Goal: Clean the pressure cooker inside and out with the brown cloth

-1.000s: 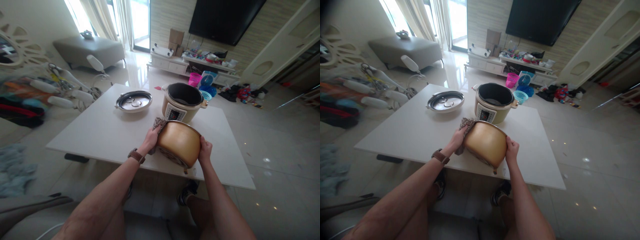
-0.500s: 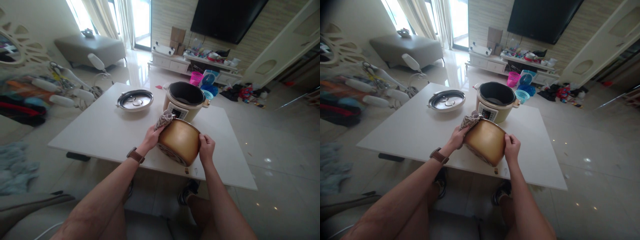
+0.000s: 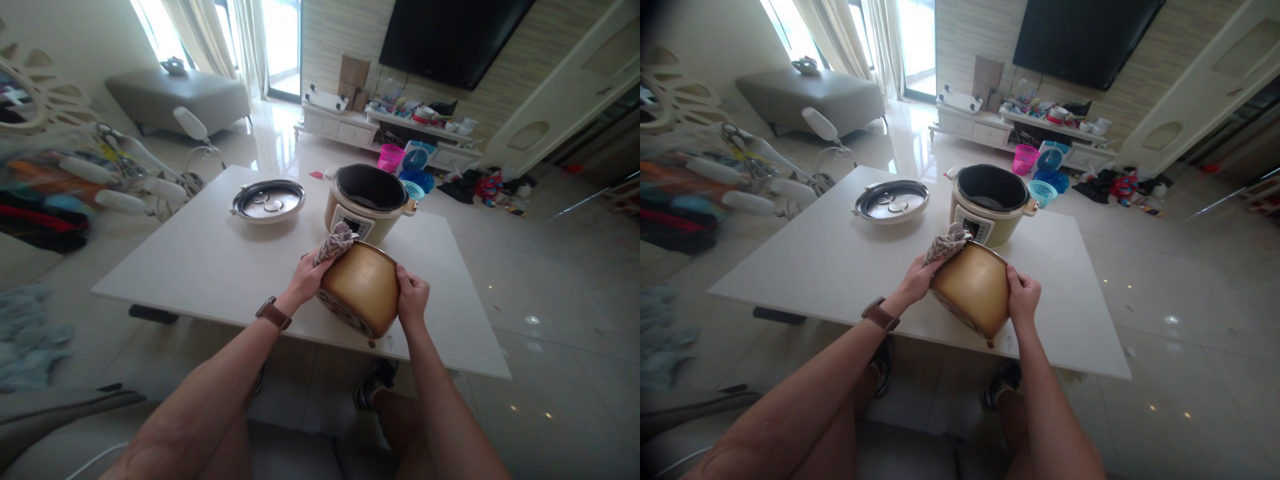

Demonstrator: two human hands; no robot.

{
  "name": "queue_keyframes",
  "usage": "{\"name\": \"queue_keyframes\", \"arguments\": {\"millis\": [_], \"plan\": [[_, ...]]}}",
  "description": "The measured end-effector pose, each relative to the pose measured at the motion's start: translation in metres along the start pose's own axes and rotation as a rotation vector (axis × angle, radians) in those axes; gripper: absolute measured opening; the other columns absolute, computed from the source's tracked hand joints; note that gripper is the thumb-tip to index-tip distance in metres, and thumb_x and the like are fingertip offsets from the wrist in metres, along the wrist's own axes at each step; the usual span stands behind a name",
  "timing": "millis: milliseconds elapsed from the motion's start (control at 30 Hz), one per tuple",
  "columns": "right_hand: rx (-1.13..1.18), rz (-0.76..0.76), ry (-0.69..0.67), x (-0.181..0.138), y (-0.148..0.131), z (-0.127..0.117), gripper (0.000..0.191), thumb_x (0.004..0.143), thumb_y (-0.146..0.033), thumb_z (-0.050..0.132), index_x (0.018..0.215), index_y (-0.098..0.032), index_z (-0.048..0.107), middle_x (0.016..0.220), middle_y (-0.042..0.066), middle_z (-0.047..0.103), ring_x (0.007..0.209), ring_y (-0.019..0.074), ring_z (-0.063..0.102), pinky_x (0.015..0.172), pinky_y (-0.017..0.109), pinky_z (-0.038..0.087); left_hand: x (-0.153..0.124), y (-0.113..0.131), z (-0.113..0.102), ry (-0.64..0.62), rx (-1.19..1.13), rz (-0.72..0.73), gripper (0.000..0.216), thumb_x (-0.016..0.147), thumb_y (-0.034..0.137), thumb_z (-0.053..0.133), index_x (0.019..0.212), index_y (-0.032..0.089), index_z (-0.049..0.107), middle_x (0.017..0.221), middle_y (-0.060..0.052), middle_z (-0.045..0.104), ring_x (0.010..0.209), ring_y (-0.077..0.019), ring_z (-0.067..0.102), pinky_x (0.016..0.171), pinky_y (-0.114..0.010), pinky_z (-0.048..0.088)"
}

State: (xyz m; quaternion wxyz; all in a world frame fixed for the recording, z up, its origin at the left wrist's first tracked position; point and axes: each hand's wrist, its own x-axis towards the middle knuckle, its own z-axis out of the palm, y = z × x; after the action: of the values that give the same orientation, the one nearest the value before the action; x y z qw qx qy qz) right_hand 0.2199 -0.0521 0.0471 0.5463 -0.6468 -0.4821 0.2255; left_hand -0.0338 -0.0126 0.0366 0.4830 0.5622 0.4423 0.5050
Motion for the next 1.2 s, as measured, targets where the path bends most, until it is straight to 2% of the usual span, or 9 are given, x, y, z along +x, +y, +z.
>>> {"name": "queue_keyframes", "arguments": {"millis": [267,500,767,1200], "plan": [[0.003,-0.001,-0.006,0.0003,0.0030,-0.0008,0.064,0.085,-0.072,0.066,0.055,-0.025,0.034,0.057,-0.006,0.026,0.058,0.0096,0.023,0.051,0.029,0.019,0.0013,-0.0034,-0.0001,-0.012,0.034,0.045,0.055,0.094,0.052,0.061,0.133,0.016,0.076,0.138,-0.010,0.074,0.131,-0.0349,0.065,0.113,-0.045,0.050],[0.028,0.015,0.005,0.0001,0.0036,-0.0002,0.064,0.084,-0.072,0.067,0.055,-0.025,0.035,0.057,-0.006,0.026,0.058,0.0096,0.024,0.052,0.029,0.019,0.0015,-0.0027,0.0003,-0.010,0.041,0.042,0.052,0.093,0.051,0.061,0.126,0.014,0.078,0.129,-0.010,0.079,0.124,-0.0343,0.068,0.111,-0.045,0.050],[0.006,0.005,0.003,0.0001,0.0034,-0.0012,0.066,0.083,-0.075,0.065,0.055,-0.025,0.033,0.056,-0.005,0.026,0.057,0.0097,0.023,0.051,0.029,0.019,0.0014,-0.0038,0.0008,-0.022,0.004,0.042,0.055,0.094,0.052,0.063,0.131,0.014,0.077,0.137,-0.010,0.075,0.131,-0.0350,0.065,0.113,-0.044,0.050],[0.004,0.011,0.013,0.0005,0.0037,-0.0011,0.065,0.084,-0.073,0.065,0.054,-0.026,0.032,0.056,-0.006,0.025,0.057,0.0098,0.023,0.052,0.029,0.018,0.0013,-0.0037,0.0023,-0.018,0.016,0.041,0.057,0.094,0.053,0.062,0.134,0.015,0.076,0.138,-0.010,0.075,0.131,-0.0348,0.065,0.113,-0.045,0.051]]}}
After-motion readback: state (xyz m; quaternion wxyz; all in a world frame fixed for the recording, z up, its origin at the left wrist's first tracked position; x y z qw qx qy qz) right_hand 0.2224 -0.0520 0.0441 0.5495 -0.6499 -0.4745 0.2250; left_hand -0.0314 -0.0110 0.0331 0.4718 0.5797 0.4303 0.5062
